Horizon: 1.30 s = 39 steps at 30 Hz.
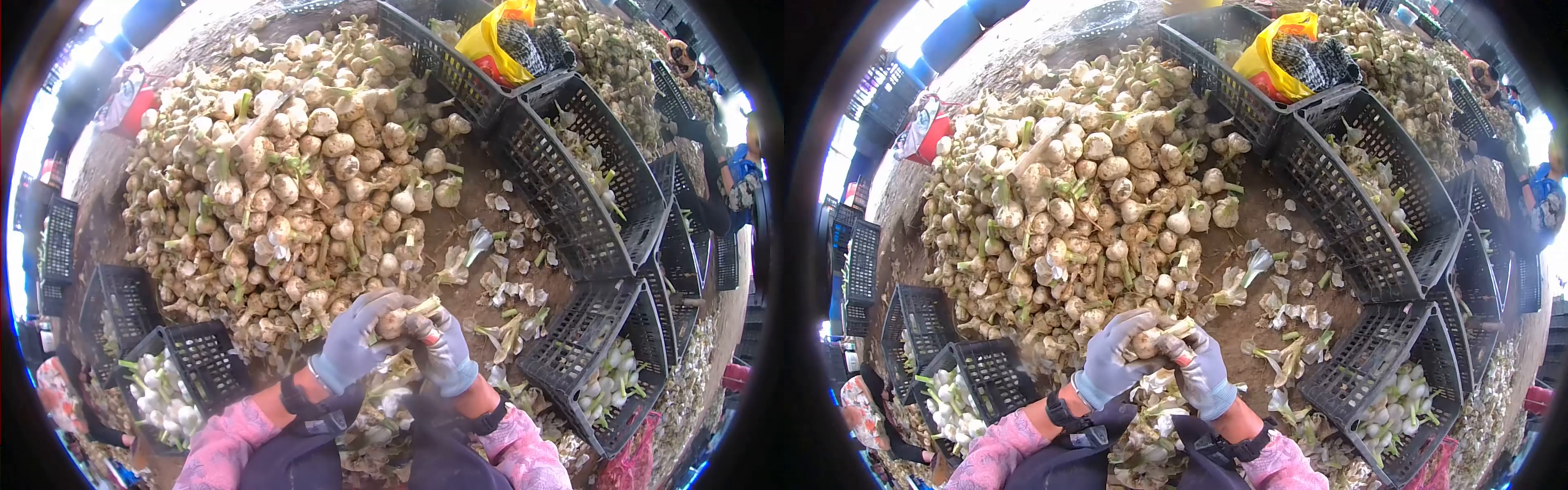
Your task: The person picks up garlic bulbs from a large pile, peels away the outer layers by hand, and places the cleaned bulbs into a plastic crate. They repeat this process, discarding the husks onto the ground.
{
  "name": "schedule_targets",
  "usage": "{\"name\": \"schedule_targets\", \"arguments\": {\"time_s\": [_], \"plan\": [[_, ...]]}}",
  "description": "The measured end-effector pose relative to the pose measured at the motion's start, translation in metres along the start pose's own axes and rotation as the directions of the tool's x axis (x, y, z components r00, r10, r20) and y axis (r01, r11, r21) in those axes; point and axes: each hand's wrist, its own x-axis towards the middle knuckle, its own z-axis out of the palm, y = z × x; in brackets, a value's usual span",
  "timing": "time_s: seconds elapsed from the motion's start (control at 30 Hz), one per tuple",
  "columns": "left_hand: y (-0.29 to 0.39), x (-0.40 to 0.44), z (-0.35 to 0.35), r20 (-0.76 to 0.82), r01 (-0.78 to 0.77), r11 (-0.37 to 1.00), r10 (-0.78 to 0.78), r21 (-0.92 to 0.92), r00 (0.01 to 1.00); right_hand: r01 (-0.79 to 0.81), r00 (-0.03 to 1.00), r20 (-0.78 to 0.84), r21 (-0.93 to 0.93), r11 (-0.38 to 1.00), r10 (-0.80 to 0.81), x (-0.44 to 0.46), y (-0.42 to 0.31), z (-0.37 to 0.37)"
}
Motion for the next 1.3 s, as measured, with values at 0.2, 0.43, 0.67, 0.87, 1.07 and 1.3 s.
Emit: {"name": "schedule_targets", "arguments": {"time_s": [0.2,0.43,0.67,0.87,1.07,1.3], "plan": [[-0.004,-0.005,-0.002,-0.012,0.100,0.984,-0.103,-0.147,0.995,0.025,0.999,-0.047,-0.011,1.000,-0.025,-0.010,-0.003,0.010],[0.002,-0.001,-0.003,-0.064,-0.100,0.988,0.108,0.117,0.992,0.127,0.986,-0.075,-0.239,0.963,-0.149,-0.008,0.001,0.016],[0.001,-0.005,-0.003,-0.017,-0.017,1.000,0.017,0.023,1.000,0.271,0.953,-0.019,-0.389,0.881,-0.302,-0.004,0.008,-0.001],[0.006,-0.006,-0.005,0.247,0.457,0.625,-0.396,-0.633,0.884,0.506,0.793,0.281,-0.797,0.329,-0.540,0.003,-0.009,-0.002],[-0.002,-0.003,-0.011,0.407,0.549,0.236,-0.458,-0.802,0.790,0.434,0.825,0.141,-0.778,0.453,-0.547,0.006,0.003,-0.002],[-0.005,-0.003,-0.016,0.321,0.532,0.485,-0.454,-0.694,0.831,0.221,0.971,0.025,-0.472,0.853,-0.237,-0.013,-0.010,0.017]]}}
